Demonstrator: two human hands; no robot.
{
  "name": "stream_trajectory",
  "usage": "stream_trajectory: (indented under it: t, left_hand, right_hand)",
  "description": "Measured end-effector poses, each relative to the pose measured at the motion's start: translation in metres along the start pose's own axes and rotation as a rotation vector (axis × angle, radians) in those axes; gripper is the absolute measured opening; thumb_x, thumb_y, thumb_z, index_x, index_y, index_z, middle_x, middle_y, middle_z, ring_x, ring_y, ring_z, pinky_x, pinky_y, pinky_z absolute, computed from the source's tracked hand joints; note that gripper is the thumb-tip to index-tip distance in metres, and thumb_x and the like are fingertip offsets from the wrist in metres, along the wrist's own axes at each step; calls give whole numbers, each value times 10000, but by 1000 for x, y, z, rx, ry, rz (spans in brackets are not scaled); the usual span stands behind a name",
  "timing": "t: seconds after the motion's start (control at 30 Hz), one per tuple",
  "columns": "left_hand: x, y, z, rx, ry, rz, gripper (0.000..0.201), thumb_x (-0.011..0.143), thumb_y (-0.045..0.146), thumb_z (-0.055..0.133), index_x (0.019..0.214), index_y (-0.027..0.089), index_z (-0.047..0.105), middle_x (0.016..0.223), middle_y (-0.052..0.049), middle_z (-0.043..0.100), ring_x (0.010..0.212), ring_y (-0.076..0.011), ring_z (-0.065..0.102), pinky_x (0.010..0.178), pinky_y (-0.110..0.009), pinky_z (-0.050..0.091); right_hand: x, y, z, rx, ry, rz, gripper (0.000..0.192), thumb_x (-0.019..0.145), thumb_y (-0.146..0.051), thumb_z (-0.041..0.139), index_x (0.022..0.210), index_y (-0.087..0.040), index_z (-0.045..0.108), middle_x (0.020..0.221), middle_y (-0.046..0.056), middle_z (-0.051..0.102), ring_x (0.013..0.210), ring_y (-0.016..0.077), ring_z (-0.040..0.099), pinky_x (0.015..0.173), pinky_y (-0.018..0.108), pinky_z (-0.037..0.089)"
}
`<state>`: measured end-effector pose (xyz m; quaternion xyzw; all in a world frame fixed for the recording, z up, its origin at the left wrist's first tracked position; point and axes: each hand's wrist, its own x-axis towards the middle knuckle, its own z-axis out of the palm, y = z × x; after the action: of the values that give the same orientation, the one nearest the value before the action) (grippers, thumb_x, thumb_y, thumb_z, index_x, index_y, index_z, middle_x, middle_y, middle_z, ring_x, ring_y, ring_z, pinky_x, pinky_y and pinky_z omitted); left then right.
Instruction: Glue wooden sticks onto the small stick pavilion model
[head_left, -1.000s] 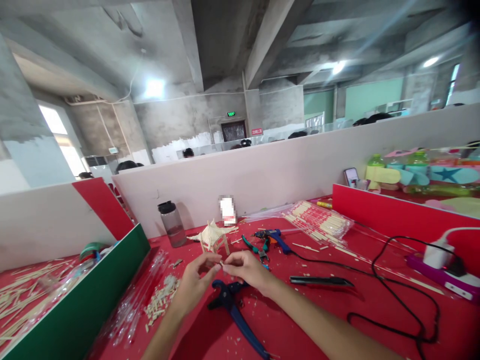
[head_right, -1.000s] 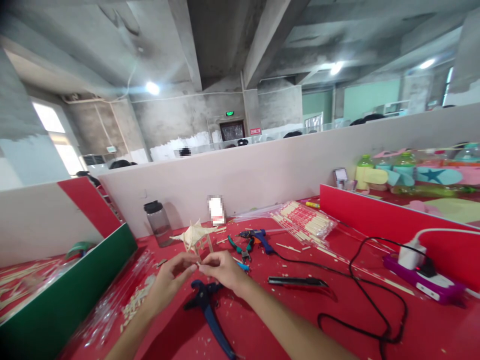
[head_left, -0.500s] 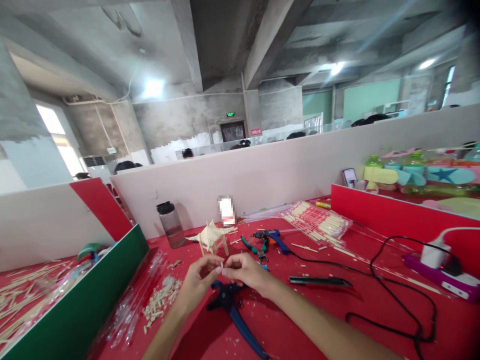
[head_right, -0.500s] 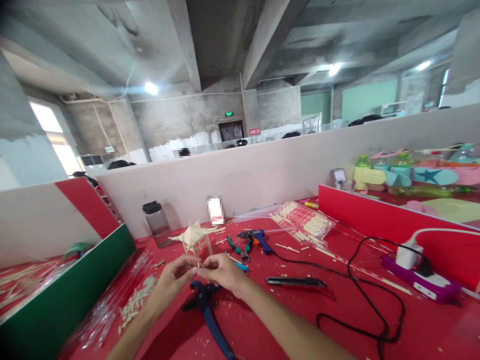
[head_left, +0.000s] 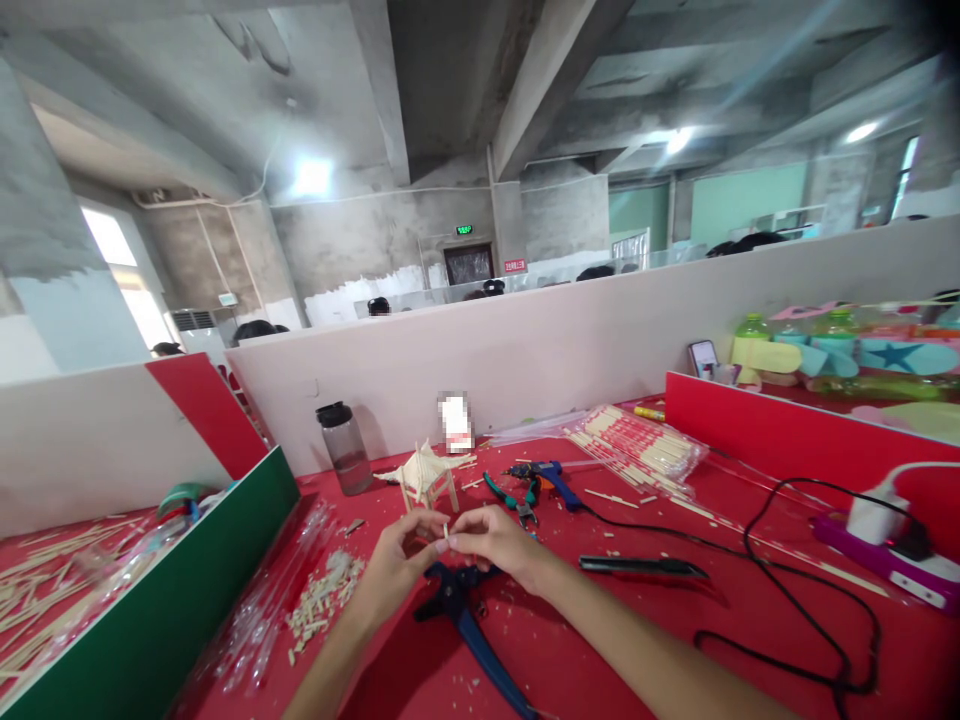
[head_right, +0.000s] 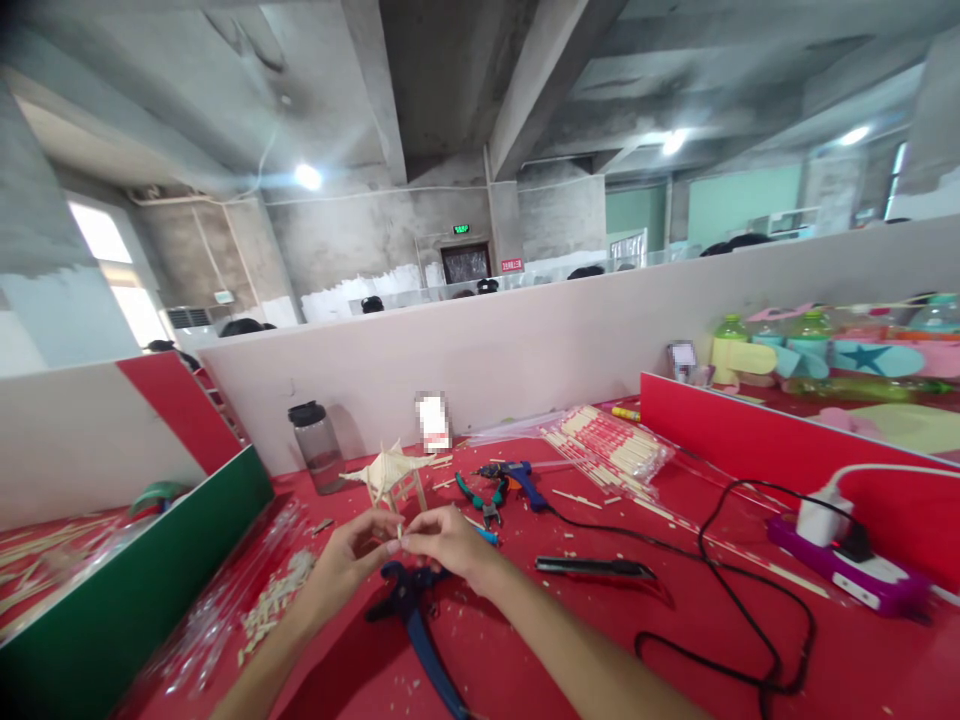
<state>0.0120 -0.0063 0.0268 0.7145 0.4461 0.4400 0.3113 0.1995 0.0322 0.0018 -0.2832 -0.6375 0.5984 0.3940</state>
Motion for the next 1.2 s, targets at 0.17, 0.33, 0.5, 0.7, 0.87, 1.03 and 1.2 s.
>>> stream_trajectory:
  t: [0.17,0.33,0.5,0.7,0.87,1.03,1.2]
  left_hand:
    - [-1,1,0,65,20,-5,255,829,384,703,980,178,701,852,-38,717,788,-185,661,744,-290,531]
    - [-3,1,-2,109,12,6,247,853,370,676,1009,179,687,891,-47,725,830,-195,671,791,-307,535]
    - [-2,5,-6,152,-21,36,226,884,365,626,1004,183,682,892,-48,723,817,-190,666,787,-307,533]
    - [-5,9,-26,286,-115,55,192,893,346,601,972,206,705,906,-57,744,847,-214,681,790,-305,524]
    - [-8,4,-37,375,-130,46,195,907,359,579,979,227,704,934,-55,750,847,-219,681,780,-303,513]
    - [-8,7,-41,394,-157,49,235,922,372,557,1021,231,716,976,-72,751,888,-231,683,794,-310,518]
    - [-9,14,-52,393,-150,40,244,929,372,561,1045,227,720,1012,-75,755,928,-229,690,839,-319,528]
  right_hand:
    - [0,1,-2,-34,9,8,318,733,-450,771,795,-141,733,570,-32,574,487,75,445,449,195,322]
    - [2,6,-3,-52,9,-3,279,760,-417,745,814,-142,740,577,-31,574,488,77,439,446,197,313]
    - [1,-1,-4,-238,-14,-62,237,822,-372,660,845,-147,733,664,4,647,563,108,527,534,217,384]
    - [-27,-19,-2,-1019,-105,-121,656,728,-604,723,1197,-149,666,1219,202,667,1165,389,575,967,465,432]
    - [-49,-23,7,-1196,-211,-20,1001,636,-744,707,1396,-118,530,1446,286,478,1344,500,386,1085,624,272]
    - [-53,-35,18,-1344,-194,15,716,690,-508,727,1245,-64,639,1220,285,622,1151,461,544,1023,581,349]
    - [-44,-41,6,-1311,-204,-45,509,780,-421,607,1145,-75,683,1158,256,657,1076,409,600,949,498,417]
